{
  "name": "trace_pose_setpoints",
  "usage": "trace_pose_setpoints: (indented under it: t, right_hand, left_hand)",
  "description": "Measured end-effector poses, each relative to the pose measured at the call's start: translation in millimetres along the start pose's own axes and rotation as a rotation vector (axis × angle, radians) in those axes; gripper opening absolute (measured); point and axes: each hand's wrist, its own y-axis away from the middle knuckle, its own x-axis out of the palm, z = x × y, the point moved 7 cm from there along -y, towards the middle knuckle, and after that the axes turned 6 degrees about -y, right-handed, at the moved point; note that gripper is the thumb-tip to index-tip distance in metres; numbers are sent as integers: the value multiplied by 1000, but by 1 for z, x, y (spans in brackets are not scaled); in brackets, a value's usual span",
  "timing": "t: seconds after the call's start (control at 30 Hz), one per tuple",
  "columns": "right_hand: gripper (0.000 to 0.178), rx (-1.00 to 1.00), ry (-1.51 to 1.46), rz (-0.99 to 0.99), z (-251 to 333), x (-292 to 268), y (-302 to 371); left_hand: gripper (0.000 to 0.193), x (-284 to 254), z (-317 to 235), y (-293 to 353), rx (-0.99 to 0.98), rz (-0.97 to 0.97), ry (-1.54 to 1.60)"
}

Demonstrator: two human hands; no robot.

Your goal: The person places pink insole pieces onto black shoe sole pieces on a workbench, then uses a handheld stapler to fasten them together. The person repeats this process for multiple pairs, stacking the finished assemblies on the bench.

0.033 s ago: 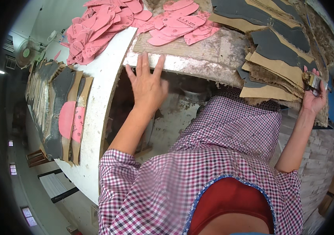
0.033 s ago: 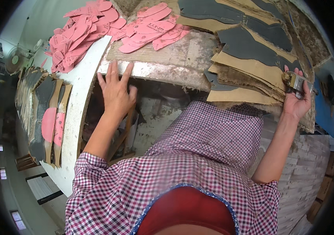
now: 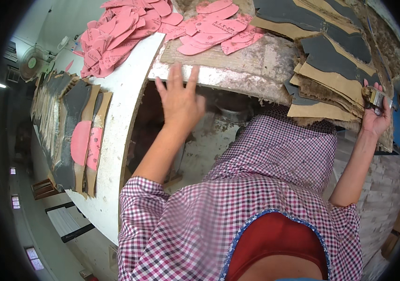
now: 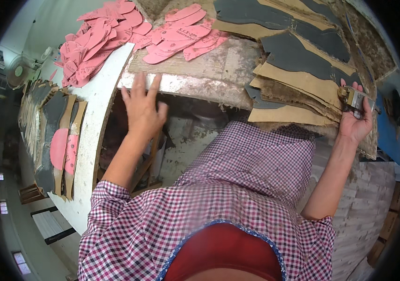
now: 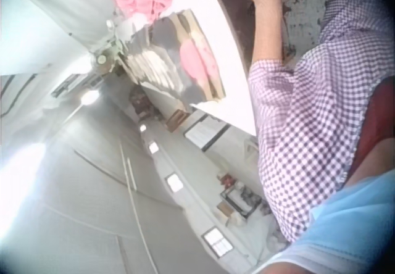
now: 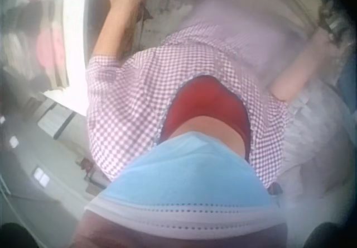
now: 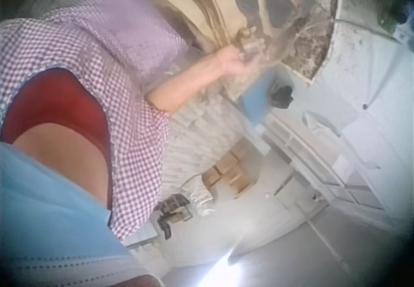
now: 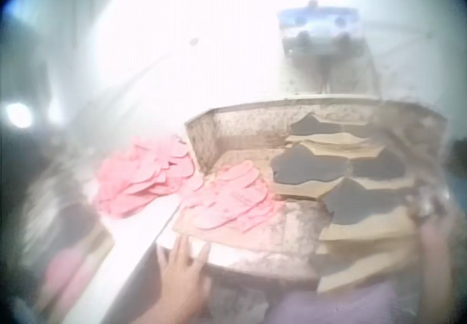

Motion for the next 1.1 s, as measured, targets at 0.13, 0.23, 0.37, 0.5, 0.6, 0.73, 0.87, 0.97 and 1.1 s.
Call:
trace_pose_setpoints:
  t: [0.13,0.23,0.37,0.5,0.6,0.73,0.87,0.97,1.1]
  right_hand:
    - [49,-52,46,-38,-1,6,4]
    - [48,-24,5,-20,1,-1,2]
    - [49,-49,17,-62,-3,7,8]
    - [48,-4,-16,-4,-1,-1,-1]
    - [47,-1,-38,-20,-2,-2,-2]
    - [47,-47,29,-42,-3,8,6]
    - [46,-57,27,-58,-1,8,8]
    - [45,-37,9,-41,-2,2,3]
    - [46,-37,-22,-52,-4,6,6]
  left_hand:
    - [75,-1,-14,13,12,13,169]
    - [75,3,25,14,-60,16,116]
    - [80,12,37,26,-163,-3,227]
    - [79,-1,10,28,-58,10,92]
    - [83,-6,-15,54,19,71,15]
    - [54,19,-3,93,-272,114,412]
    - [25,33,24,86,-574,93,1240]
    - [17,17,23,67,-617,36,1553]
    - [11,3,17,51,-513,47,1480]
